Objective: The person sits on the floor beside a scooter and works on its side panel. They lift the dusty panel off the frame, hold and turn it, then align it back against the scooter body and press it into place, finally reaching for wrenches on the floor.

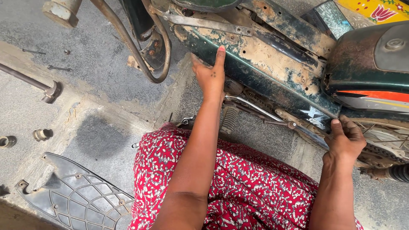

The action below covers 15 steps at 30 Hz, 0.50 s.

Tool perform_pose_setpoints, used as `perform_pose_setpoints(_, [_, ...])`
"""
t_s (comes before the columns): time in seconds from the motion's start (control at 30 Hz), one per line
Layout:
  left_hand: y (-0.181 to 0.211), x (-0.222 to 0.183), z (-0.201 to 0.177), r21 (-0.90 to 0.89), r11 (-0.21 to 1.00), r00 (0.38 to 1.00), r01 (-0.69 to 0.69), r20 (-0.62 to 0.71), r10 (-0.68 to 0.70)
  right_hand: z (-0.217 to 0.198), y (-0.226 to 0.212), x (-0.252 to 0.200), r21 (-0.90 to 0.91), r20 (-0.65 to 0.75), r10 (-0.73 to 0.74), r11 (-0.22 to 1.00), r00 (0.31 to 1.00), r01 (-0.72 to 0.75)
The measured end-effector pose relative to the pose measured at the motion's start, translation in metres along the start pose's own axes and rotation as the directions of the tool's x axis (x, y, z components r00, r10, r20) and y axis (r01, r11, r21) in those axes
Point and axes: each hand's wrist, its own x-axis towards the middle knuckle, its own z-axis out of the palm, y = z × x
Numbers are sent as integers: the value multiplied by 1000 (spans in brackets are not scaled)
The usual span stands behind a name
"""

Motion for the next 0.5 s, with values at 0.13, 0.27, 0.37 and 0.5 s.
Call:
perform_pose_setpoints(0.13, [-6, 2, 0, 57, 998, 1000, -25, -12, 26, 7, -13, -6, -37, 14, 64, 997, 998, -63])
perform_pose_setpoints(0.27, [-4, 1, -2, 71, 996, 998, -58, -31, 61, 8, -6, -4, 16, 65, 40, 999, 997, -41])
perform_pose_setpoints(0.37, [-2, 1, -3, 77, 995, 996, -69, -45, 73, 11, -6, -6, 24, 78, 26, 999, 997, -28])
perform_pose_setpoints(0.5, [-3, 3, -3, 128, 990, 997, -61, -45, 67, 13, -4, -6, 30, 51, 10, 999, 999, -12])
